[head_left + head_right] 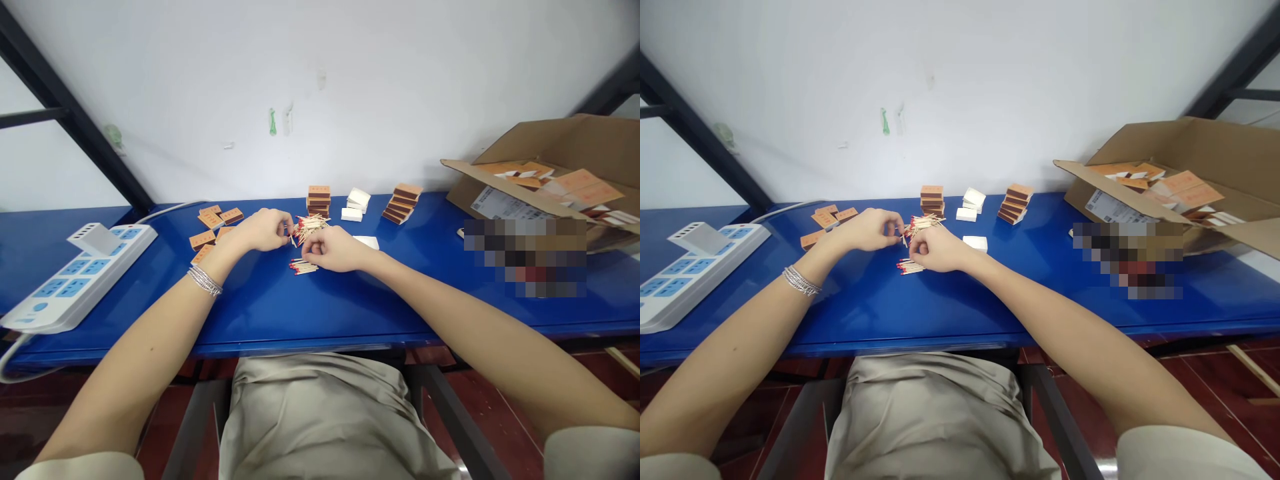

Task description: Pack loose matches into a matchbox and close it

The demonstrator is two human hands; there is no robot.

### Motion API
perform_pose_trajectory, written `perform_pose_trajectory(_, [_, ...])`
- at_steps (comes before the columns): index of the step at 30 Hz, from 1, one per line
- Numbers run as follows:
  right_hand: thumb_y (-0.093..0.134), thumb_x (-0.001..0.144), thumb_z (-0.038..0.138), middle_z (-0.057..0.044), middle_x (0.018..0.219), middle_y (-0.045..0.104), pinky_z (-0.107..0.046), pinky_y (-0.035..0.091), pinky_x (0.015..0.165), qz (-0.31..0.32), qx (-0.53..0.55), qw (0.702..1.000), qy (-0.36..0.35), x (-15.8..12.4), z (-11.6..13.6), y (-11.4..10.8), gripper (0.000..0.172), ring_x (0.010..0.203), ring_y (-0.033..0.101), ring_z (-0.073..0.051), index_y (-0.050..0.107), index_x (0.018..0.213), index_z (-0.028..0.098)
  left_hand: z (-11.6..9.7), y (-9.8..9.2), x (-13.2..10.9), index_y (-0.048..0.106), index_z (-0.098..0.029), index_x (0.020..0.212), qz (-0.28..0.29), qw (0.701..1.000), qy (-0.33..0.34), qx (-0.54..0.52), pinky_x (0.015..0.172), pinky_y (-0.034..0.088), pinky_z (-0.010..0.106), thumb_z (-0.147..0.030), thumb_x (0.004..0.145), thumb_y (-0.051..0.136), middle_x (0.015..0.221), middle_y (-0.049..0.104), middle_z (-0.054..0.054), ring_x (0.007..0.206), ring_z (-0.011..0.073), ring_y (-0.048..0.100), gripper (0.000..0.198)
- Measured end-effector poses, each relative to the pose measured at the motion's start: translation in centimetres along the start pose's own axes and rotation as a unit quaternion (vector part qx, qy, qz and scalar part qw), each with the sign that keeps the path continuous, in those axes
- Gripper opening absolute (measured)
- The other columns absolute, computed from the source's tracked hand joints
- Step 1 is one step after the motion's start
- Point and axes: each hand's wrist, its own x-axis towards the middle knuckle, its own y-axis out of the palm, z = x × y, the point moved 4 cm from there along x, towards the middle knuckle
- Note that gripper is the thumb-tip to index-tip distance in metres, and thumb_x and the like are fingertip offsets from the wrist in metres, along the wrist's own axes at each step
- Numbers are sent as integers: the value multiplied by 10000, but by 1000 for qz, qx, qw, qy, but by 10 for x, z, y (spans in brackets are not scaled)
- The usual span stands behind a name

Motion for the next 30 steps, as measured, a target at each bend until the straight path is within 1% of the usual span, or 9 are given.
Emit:
perform_pose_trajectory(4, [585,732,182,14,666,663,-232,400,624,-31,-3,999,-17,2,-6,1,160,571,531,-96,733,794,175,2,5,3,702,-193,921,-11,999,43,-4,623,390,255,-209,681,607,769,682,12,650,140,571,260])
perform_pose_trajectory(9, [595,733,183,19,653,656,-234,398,624,-43,-6,999,-20,3,-10,0,156,569,538,-94,732,805,172,6,9,6,738,-210,890,-15,997,76,10,635,391,254,-211,716,577,766,666,11,663,137,559,237])
perform_pose_trajectory(15, [602,740,189,22,652,646,-237,389,613,-48,-3,999,-7,3,-13,0,196,570,534,-97,743,875,182,7,11,8,732,-196,875,-20,996,81,23,659,397,253,-201,772,555,827,685,27,695,140,567,205])
perform_pose_trajectory(20, [601,751,199,14,637,642,-238,383,597,-73,3,997,3,4,-14,-2,185,566,530,-101,751,859,179,5,8,6,726,-181,878,-25,996,77,37,699,426,263,-183,795,547,883,650,47,726,147,570,198])
perform_pose_trajectory(23, [594,765,198,8,625,633,-242,376,601,-90,5,996,12,4,-13,-4,172,574,532,-105,750,835,177,0,6,4,726,-174,903,-32,995,83,40,743,443,278,-191,804,557,944,621,65,774,156,579,196])
perform_pose_trajectory(25, [599,778,220,7,637,633,-244,371,605,-107,8,994,18,3,-12,-5,166,583,530,-106,742,850,178,-7,4,2,720,-170,923,-32,995,94,27,757,446,283,-191,807,567,953,628,66,792,160,583,194])
perform_pose_trajectory(27, [608,787,244,5,659,641,-243,367,608,-125,9,992,20,3,-12,-6,152,589,528,-105,726,856,175,-14,3,0,707,-166,926,-26,995,101,4,734,443,283,-184,814,565,905,659,52,756,152,582,181])
perform_pose_trajectory(30, [608,793,240,4,663,648,-242,361,601,-135,13,990,25,3,-13,-6,113,575,523,-99,694,803,168,-22,4,-1,691,-167,912,-13,994,104,-38,692,438,276,-182,821,568,803,684,20,663,129,567,155])
